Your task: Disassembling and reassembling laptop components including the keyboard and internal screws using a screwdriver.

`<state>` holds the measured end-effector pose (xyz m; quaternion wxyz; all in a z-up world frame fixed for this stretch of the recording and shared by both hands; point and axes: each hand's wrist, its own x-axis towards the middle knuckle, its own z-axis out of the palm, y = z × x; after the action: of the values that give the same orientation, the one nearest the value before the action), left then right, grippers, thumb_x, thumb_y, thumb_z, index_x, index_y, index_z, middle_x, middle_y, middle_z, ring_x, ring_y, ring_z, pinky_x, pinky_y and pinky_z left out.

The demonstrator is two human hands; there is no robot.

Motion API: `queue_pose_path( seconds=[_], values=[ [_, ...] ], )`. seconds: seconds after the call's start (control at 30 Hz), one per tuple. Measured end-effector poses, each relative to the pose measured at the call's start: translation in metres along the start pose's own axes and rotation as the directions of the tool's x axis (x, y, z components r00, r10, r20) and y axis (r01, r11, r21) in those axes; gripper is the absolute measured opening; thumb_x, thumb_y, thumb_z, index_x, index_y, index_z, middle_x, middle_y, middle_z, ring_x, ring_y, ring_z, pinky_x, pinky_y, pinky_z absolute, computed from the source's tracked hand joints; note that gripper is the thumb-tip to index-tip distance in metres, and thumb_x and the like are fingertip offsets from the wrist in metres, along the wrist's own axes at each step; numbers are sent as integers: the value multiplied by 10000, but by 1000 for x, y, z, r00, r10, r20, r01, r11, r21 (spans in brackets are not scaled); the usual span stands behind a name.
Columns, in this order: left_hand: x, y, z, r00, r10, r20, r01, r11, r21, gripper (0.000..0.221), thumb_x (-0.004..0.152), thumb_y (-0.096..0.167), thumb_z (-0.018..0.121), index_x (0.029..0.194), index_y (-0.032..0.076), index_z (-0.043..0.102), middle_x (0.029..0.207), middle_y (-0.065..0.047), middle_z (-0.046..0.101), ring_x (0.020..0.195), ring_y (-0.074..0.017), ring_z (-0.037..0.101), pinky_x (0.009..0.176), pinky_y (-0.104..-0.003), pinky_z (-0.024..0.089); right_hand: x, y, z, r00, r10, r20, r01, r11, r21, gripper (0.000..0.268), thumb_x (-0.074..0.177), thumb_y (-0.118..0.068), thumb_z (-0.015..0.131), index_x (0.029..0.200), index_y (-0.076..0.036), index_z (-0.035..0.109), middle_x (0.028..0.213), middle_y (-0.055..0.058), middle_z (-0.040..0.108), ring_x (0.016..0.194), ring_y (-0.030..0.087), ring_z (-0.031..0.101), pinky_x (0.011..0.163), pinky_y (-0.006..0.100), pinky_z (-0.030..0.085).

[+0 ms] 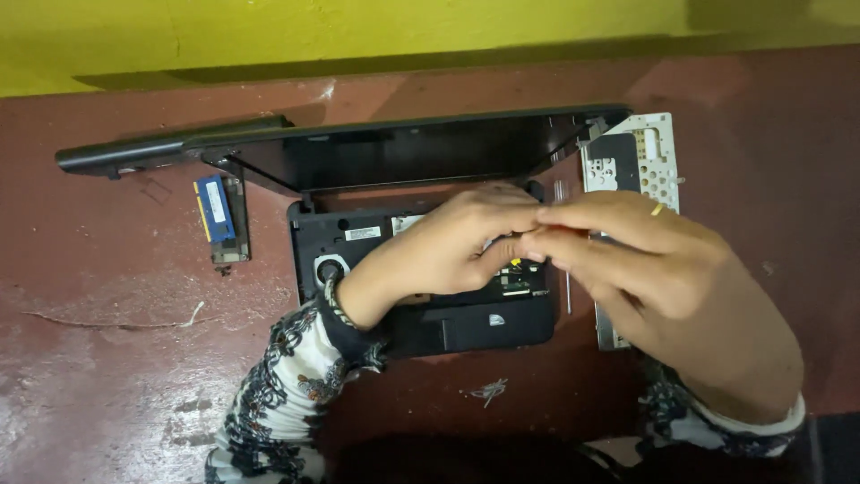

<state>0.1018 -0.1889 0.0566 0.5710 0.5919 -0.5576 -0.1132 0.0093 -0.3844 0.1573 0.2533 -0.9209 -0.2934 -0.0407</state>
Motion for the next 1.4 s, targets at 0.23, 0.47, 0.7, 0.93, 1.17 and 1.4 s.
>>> queue_pose_path(
  seconds=[0.23,0.47,0.7,0.93,1.17,1.4],
  values=[
    [-7,-13,7,993,-115,-29,112,989,-100,809,902,318,844,1524,83,383,1481,-161,613,1365,-341,676,1266,-463,553,-9,38,40,948,-223,-227,119,911,-396,446,976,-402,897,766,-74,680,607,2,608,460,81,449,411,220,338],
    [-4,-10,0,996,-92,-5,92,993,-71,140,1018,74,636,1157,78,632,1074,-78,669,971,-231,696,913,-359,606,-3,-7,-2,989,137,-63,-148,962,-230,443,902,-344,772,1190,-19,687,1088,113,694,911,222,653,791,355,553],
    [-20,-17,4,992,-102,73,115,970,-215,657,1067,65,706,1596,150,326,1620,-166,494,1526,-379,537,1368,-530,429,1,-6,3,988,76,-131,-107,963,-247,270,967,-215,877,987,15,737,818,62,685,619,149,568,559,287,458],
    [-5,-12,3,985,-162,-62,153,979,-132,157,982,75,709,1094,92,600,1059,-47,677,1000,-207,686,940,-344,595,-3,5,23,974,121,-190,-208,808,-552,707,1075,-717,692,702,-136,536,633,-11,422,494,109,320,454,274,263],
    [-11,-19,-2,980,-127,153,167,944,-284,313,1075,55,558,1388,56,547,1323,-156,695,1161,-295,745,1055,-392,644,1,-11,2,997,77,-8,-78,996,-48,289,917,20,701,1203,-15,722,1126,142,722,959,256,690,865,390,587],
    [-1,-12,4,986,-69,-153,45,987,-154,221,925,185,772,1026,60,620,1074,-84,632,1064,-258,619,989,-401,532,-9,7,44,966,115,-231,-215,855,-473,556,1096,-451,801,777,-114,495,678,57,460,520,242,445,492,397,368]
  ],
)
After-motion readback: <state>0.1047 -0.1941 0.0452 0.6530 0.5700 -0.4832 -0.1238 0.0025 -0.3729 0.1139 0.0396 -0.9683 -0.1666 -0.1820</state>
